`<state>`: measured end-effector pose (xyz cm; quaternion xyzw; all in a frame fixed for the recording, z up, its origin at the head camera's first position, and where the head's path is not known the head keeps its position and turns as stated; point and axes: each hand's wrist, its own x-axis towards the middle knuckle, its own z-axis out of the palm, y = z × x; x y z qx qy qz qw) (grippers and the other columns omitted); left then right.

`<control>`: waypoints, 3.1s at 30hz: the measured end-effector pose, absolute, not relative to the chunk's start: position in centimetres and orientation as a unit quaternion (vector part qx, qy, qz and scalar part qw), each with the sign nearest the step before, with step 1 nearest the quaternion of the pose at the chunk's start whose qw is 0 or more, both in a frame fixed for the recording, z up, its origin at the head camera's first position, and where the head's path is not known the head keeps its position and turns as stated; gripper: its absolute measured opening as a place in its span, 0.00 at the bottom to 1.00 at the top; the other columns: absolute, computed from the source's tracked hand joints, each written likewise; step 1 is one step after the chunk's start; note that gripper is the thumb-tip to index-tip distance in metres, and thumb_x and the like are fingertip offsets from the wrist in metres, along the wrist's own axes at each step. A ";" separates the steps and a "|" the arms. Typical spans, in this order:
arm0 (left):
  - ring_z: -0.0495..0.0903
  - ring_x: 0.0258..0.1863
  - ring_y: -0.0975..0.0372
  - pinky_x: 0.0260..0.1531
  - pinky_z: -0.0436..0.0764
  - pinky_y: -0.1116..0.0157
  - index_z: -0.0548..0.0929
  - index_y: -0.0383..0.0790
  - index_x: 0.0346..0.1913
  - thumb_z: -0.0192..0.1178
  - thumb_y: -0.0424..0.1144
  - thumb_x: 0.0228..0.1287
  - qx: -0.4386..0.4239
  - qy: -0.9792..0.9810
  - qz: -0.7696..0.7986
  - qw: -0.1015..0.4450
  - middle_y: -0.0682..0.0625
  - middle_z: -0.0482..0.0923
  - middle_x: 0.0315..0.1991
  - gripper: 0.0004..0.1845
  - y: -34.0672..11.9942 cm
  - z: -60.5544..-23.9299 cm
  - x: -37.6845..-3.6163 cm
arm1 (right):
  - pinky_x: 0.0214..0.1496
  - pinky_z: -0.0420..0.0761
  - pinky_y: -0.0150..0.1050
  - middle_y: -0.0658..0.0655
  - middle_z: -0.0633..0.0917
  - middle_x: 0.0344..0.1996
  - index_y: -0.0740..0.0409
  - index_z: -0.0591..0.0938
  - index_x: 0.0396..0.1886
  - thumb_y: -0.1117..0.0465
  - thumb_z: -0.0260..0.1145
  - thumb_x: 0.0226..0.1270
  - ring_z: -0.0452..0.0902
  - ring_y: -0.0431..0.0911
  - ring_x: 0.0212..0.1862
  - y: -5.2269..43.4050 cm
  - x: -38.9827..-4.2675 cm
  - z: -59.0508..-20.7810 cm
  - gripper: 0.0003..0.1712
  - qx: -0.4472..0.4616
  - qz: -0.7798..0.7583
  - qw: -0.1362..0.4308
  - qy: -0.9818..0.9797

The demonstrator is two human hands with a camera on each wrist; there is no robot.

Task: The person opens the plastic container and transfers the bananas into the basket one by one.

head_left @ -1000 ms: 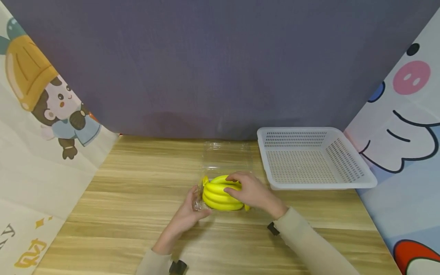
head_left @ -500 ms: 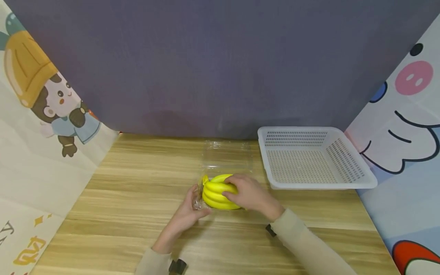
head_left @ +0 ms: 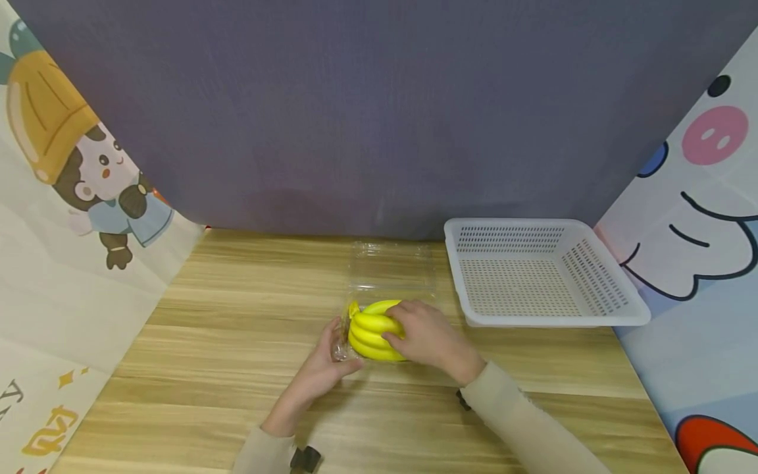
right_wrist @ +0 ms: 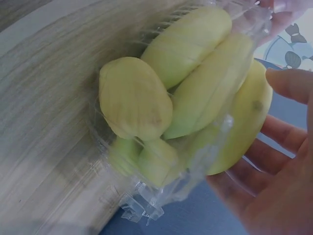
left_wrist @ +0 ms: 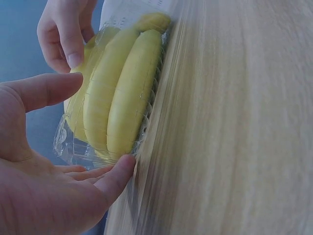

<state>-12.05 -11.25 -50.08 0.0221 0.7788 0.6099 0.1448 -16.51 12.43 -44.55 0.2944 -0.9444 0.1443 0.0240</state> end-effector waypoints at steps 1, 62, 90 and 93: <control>0.56 0.74 0.36 0.69 0.58 0.32 0.44 0.39 0.81 0.71 0.39 0.61 0.021 0.779 0.610 0.145 0.29 0.54 0.77 0.56 -11.2 -50.1 -12.0 | 0.48 0.83 0.44 0.52 0.86 0.45 0.56 0.85 0.54 0.44 0.69 0.67 0.80 0.46 0.45 12.4 -16.5 -44.6 0.25 0.294 0.137 0.027 -0.946; 0.59 0.73 0.37 0.70 0.61 0.35 0.44 0.37 0.81 0.72 0.40 0.61 0.024 0.782 0.607 0.141 0.30 0.55 0.76 0.55 -11.0 -50.3 -12.0 | 0.30 0.74 0.38 0.47 0.75 0.34 0.50 0.77 0.52 0.44 0.72 0.54 0.71 0.43 0.34 10.5 -17.1 -46.1 0.29 0.312 0.081 0.019 -0.946; 0.57 0.75 0.38 0.70 0.60 0.35 0.43 0.38 0.81 0.71 0.41 0.61 0.025 0.784 0.603 0.146 0.31 0.53 0.78 0.56 -11.2 -50.3 -12.1 | 0.26 0.72 0.35 0.47 0.75 0.31 0.50 0.76 0.51 0.42 0.70 0.56 0.69 0.42 0.31 10.5 -16.6 -44.0 0.28 0.329 0.071 0.045 -0.940; 0.57 0.75 0.38 0.70 0.61 0.36 0.43 0.39 0.82 0.71 0.42 0.61 0.024 0.783 0.603 0.148 0.32 0.52 0.78 0.56 -11.2 -50.2 -12.1 | 0.26 0.72 0.35 0.47 0.76 0.31 0.50 0.76 0.51 0.42 0.70 0.56 0.69 0.42 0.30 10.6 -16.4 -43.7 0.27 0.335 0.067 0.057 -0.938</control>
